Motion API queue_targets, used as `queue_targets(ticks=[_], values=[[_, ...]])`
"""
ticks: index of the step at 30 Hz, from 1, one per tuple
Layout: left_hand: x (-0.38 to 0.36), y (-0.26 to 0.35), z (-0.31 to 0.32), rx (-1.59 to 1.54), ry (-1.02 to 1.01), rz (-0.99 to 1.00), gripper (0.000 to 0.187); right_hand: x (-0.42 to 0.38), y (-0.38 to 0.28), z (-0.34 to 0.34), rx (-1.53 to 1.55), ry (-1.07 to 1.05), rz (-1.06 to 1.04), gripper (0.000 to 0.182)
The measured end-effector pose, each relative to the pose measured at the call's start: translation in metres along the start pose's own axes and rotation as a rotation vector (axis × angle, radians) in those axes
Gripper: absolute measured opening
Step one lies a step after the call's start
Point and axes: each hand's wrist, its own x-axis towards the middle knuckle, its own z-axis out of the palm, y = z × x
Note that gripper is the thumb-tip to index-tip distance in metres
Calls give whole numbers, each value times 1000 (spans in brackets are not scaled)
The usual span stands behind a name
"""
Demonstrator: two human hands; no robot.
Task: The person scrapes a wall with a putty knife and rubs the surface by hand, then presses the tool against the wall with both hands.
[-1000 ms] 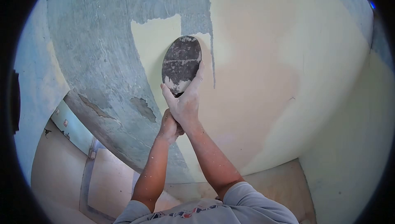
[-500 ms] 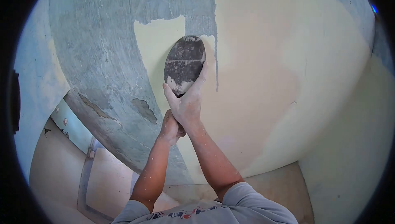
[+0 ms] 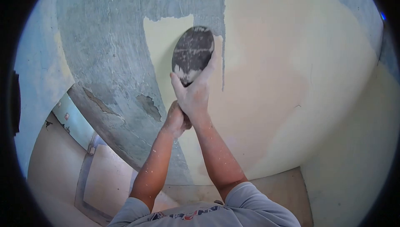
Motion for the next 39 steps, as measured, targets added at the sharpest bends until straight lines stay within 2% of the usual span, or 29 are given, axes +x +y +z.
queue_targets(ticks=[7, 10, 12, 19, 21, 25, 27, 29, 34, 36, 39], values=[[-17, -15, -7, 3, 11, -54, 32, -26, 6, -1, 34, -27, 83, 114], [-19, -13, -7, -2, 5, -49, 31, -25, 1, -1, 164, -53, 171, 113], [-19, -12, -8, 0, -16, -45, 32, -25, 4, 0, 79, -30, 103, 112], [-16, -17, -15, 17, -46, -33, 32, -28, 7, 3, 59, -26, 125, 114], [-17, -16, -13, 17, -4, -51, 32, -27, 13, 6, -19, 8, -4, 115], [-15, -17, -13, 16, -5, -41, 32, -28, 7, 4, 114, -29, 126, 115], [-15, -17, -11, -5, -9, -25, 33, -27, 11, 4, 20, -17, 13, 116], [-10, -15, -10, 0, -16, -24, 35, -22, 12, 4, -11, -12, -1, 116], [8, 14, 2, -4, 20, 7, 42, 15, 6, 9, 45, 15, -72, 114], [17, 31, 5, 15, -16, 22, 44, 31, 11, 14, -118, 73, -138, 116], [14, 44, 9, -3, -21, -21, 43, 38, 10, 13, -86, 47, -105, 118]])
